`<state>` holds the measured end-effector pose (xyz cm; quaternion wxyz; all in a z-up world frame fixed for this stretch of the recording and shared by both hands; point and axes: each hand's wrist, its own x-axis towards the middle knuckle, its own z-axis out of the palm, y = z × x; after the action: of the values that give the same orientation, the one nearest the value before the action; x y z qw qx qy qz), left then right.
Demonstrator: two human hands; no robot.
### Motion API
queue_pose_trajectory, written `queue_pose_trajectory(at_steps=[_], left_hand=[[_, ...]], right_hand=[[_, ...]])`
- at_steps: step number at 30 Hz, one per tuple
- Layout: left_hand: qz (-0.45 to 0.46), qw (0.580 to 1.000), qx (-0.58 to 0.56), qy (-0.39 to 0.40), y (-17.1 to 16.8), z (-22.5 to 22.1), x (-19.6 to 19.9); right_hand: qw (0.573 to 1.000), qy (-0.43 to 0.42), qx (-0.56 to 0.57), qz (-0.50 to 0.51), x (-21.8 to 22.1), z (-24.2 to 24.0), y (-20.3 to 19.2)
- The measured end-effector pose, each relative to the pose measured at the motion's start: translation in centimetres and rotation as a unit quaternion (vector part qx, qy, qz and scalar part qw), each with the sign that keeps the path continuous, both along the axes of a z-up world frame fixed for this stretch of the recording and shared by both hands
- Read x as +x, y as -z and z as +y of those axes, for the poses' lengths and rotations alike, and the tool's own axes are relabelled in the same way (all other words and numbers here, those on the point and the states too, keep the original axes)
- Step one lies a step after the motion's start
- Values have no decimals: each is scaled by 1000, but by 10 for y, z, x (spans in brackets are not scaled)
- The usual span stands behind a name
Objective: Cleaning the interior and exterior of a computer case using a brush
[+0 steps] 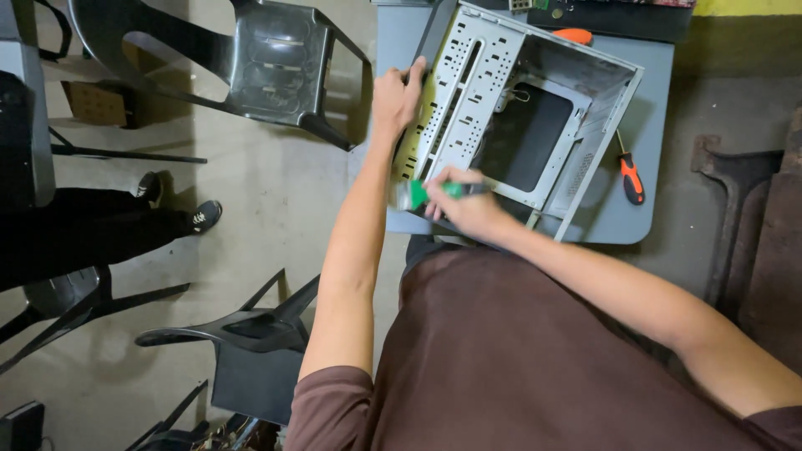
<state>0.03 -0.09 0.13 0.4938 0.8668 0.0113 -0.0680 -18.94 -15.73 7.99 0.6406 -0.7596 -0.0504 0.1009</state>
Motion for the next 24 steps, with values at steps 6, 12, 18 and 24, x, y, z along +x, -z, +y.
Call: queue_pose_trajectory(at_steps=[6,12,18,24], left_hand=[[40,998,41,10,-11,3,-4],[19,999,-35,7,-8,3,-2],[28,999,31,-1,-12,3,-2],[5,999,-27,23,4,3,1]], right_hand=[[991,-30,-58,113,58,-39,-31],[961,258,77,-63,112,-72,17],[994,-68,39,72,27,-16,-45],[970,176,85,-144,160,-98,51]])
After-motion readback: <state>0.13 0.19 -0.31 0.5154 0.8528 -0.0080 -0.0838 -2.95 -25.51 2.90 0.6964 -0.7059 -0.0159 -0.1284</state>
